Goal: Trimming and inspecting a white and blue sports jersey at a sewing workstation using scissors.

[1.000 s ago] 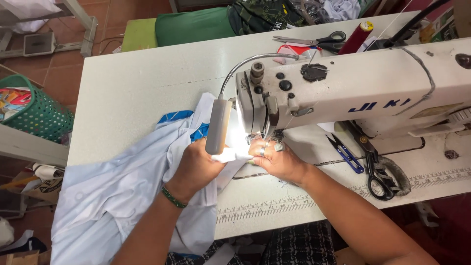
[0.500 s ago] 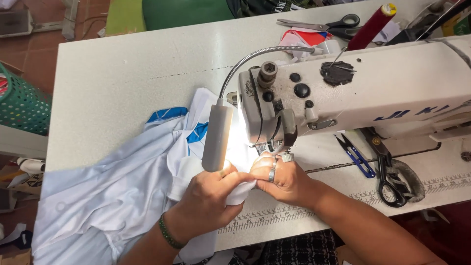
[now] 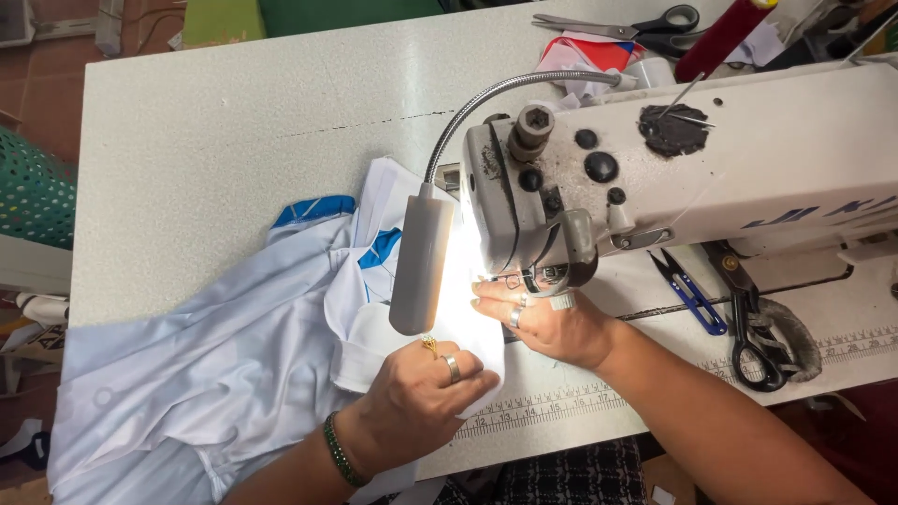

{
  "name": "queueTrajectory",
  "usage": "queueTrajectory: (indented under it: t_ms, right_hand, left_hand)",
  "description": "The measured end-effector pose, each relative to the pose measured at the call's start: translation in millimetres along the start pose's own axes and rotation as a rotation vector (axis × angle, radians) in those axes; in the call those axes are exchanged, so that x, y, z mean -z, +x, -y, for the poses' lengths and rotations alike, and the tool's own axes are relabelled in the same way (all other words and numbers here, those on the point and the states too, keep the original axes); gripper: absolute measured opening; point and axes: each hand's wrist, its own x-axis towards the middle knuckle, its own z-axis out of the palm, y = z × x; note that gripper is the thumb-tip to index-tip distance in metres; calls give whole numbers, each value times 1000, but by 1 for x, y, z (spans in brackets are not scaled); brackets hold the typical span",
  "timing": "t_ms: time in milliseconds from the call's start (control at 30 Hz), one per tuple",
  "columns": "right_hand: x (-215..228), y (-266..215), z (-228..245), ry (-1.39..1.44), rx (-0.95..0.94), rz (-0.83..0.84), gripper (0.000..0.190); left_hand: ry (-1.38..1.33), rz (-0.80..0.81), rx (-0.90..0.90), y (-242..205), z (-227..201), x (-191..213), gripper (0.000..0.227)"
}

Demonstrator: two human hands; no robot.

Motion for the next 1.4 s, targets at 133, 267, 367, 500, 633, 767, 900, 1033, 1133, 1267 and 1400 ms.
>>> queueTrajectory:
  t_ms: [133,267,367,500,633,767,900,1033,1133,1267,1400]
  right_hand:
    - [-1,2,2,-30,-5,-26,24]
    - [5,0,19,18,-8,54,28]
    - [17,17,44,57,-11,45,25]
    - [20,36,66,-17,-18,-60,14]
    - [18,33,65,-67,15,-2,17]
    - [12,29,56,-108,-18,-2,14]
    - [3,29,46,-148,-33,-18,8]
    - [-32,-6,24,-209,-86,-123,13]
    - [-17,3,28,-29,-193,-170,17]
    - [-3,16,28,55,-138,-74,26]
    - [-1,17,18,158,0,-19,21]
  left_hand:
    - [-19,-10,-8,0,2,4,31]
    - [-47,-1,-23,5,5,13,23]
    - [-51,24,-3,4,10,17,25]
    - [28,-9,14,10,12,15,13]
    - [34,113,225,-22,33,-24,12]
    - [227,55,220,-18,39,-24,8]
    - [-383,-199,1045,6,35,-21,35]
    - [390,-55,171,-16,55,-23,31]
    - [428,-234,73,-10,42,-13,4]
    - [471,-151,-152,-6,29,-9,15]
    - [334,-74,-203,-4,25,-10,11]
